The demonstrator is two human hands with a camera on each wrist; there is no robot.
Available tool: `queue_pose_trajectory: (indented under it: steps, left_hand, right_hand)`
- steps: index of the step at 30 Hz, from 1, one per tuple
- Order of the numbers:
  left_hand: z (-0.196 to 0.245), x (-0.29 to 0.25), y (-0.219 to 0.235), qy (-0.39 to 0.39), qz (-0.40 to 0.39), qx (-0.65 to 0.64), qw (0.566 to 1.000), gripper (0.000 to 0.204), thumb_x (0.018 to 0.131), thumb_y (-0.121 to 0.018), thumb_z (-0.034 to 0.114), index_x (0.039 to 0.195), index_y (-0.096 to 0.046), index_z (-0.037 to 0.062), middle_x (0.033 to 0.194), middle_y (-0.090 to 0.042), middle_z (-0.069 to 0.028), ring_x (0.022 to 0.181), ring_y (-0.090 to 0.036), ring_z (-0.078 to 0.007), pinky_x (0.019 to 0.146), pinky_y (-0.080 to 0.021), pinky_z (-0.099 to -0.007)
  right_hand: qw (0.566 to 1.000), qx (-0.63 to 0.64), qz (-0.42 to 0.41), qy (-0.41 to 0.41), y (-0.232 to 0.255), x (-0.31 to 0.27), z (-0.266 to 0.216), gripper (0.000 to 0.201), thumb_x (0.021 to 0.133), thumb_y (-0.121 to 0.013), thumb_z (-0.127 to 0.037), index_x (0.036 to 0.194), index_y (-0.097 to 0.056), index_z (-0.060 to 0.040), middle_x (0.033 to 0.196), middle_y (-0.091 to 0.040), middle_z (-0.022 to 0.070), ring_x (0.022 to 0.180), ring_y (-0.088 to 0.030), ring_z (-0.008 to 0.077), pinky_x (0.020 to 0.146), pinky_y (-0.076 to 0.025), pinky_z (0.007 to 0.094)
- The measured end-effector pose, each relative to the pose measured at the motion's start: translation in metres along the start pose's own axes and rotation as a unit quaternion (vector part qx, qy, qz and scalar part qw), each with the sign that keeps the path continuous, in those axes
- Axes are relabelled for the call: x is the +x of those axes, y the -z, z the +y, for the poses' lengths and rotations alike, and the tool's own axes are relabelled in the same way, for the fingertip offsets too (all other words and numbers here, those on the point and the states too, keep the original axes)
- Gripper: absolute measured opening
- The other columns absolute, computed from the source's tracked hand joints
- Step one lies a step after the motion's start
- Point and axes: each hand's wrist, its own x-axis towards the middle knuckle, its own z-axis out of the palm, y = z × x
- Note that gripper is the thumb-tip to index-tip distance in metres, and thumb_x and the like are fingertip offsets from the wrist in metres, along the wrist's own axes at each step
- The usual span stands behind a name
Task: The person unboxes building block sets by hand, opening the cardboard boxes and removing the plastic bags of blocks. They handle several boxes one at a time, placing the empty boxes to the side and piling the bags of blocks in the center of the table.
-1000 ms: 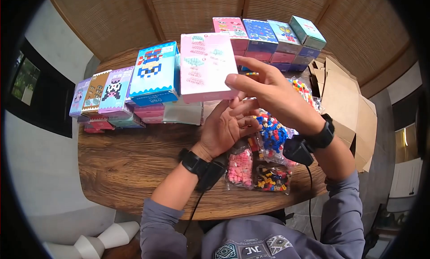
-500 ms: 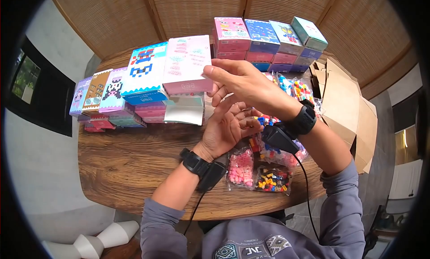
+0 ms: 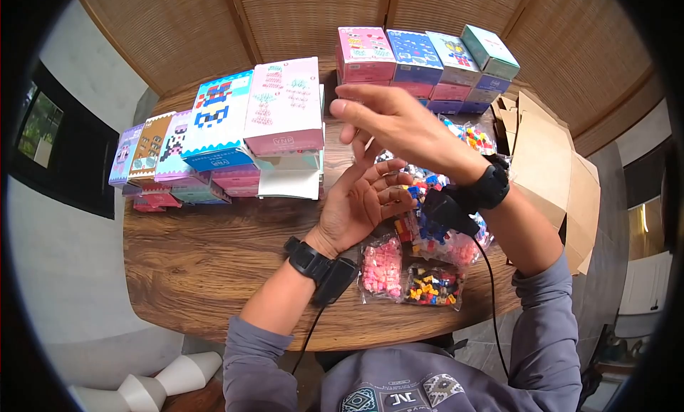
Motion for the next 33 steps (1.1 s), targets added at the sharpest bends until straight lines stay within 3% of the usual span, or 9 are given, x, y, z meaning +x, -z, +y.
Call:
queue_pose_trajectory:
  steps: [4,6,10,16,22,25,28,31,33]
  left_hand:
    - [-0.001,0.000,0.007,0.017,-0.014,0.003,1.000,0.063,0.101,-0.041,0.049,0.136,-0.046,-0.0040,0.120,-0.062,-0.0195,0.102,-0.064,-0.0275,0.100,-0.048,-0.0461]
    - [-0.001,0.001,0.008,0.020,-0.018,0.002,1.000,0.063,0.101,-0.040,0.048,0.136,-0.047,-0.0042,0.121,-0.062,-0.0195,0.101,-0.065,-0.0276,0.101,-0.048,-0.0470]
    - [-0.003,0.003,0.016,0.022,-0.044,-0.026,0.998,0.063,0.101,-0.041,0.048,0.136,-0.045,-0.0046,0.122,-0.061,-0.0201,0.102,-0.065,-0.0286,0.102,-0.048,-0.0475]
    - [-0.002,0.003,0.015,0.023,-0.046,-0.041,0.998,0.063,0.100,-0.044,0.046,0.137,-0.043,-0.0050,0.123,-0.061,-0.0218,0.104,-0.064,-0.0309,0.102,-0.047,-0.0486]
    - [-0.002,0.002,0.015,0.025,-0.047,-0.044,0.998,0.062,0.100,-0.045,0.045,0.137,-0.043,-0.0050,0.123,-0.061,-0.0218,0.106,-0.064,-0.0320,0.102,-0.048,-0.0487]
    - [-0.002,0.002,0.015,0.023,-0.042,-0.040,0.998,0.062,0.099,-0.046,0.045,0.137,-0.043,-0.0049,0.122,-0.061,-0.0212,0.105,-0.065,-0.0318,0.102,-0.048,-0.0482]
    - [-0.002,0.002,0.014,0.023,-0.041,-0.037,0.998,0.063,0.099,-0.047,0.045,0.136,-0.044,-0.0048,0.122,-0.061,-0.0207,0.105,-0.065,-0.0315,0.101,-0.048,-0.0476]
    - [-0.001,0.002,0.014,0.023,-0.043,-0.039,0.998,0.063,0.099,-0.047,0.045,0.136,-0.044,-0.0048,0.122,-0.061,-0.0205,0.104,-0.065,-0.0314,0.101,-0.049,-0.0473]
    - [-0.001,0.002,0.014,0.024,-0.043,-0.038,0.998,0.062,0.099,-0.047,0.045,0.136,-0.044,-0.0047,0.122,-0.061,-0.0204,0.104,-0.065,-0.0314,0.101,-0.049,-0.0474]
  right_hand:
    - [0.997,-0.001,0.061,0.056,0.024,0.000,0.004,0.050,0.095,-0.061,-0.028,0.128,-0.055,0.0094,0.087,-0.068,0.0069,0.068,-0.061,0.0082,0.055,-0.050,0.0235]
    - [0.977,-0.122,0.150,0.087,0.041,-0.002,0.006,0.049,0.092,-0.064,-0.029,0.126,-0.059,0.0060,0.095,-0.070,0.0113,0.076,-0.065,0.0147,0.067,-0.054,0.0287]
    - [0.851,-0.365,0.326,0.191,0.086,0.007,0.029,0.053,0.088,-0.068,-0.030,0.128,-0.058,0.0034,0.122,-0.063,0.0212,0.107,-0.063,0.0285,0.084,-0.054,0.0365]
    - [0.740,-0.521,0.401,0.145,0.135,0.008,0.047,0.063,0.087,-0.067,-0.047,0.133,-0.057,-0.0048,0.136,-0.052,0.0232,0.131,-0.043,0.0406,0.106,-0.040,0.0494]
    - [0.722,-0.609,0.325,0.057,0.159,0.009,0.082,0.068,0.089,-0.058,-0.060,0.137,-0.055,-0.0116,0.140,-0.049,0.0239,0.139,-0.032,0.0446,0.110,-0.033,0.0559]
    - [0.726,-0.599,0.337,0.029,0.151,0.004,0.075,0.063,0.091,-0.058,-0.055,0.138,-0.054,-0.0134,0.139,-0.051,0.0221,0.137,-0.035,0.0432,0.108,-0.035,0.0559]
    - [0.765,-0.478,0.421,0.096,0.166,0.006,0.068,0.063,0.089,-0.061,-0.052,0.138,-0.053,-0.0137,0.139,-0.051,0.0208,0.136,-0.038,0.0411,0.106,-0.037,0.0560]
    - [0.688,-0.572,0.446,0.029,0.172,0.001,0.067,0.064,0.086,-0.064,-0.049,0.137,-0.053,-0.0117,0.140,-0.050,0.0195,0.135,-0.039,0.0389,0.105,-0.038,0.0545]
    - [0.700,-0.569,0.430,-0.027,0.184,-0.001,0.079,0.065,0.084,-0.066,-0.049,0.136,-0.054,-0.0120,0.144,-0.046,0.0184,0.136,-0.038,0.0388,0.105,-0.039,0.0542]
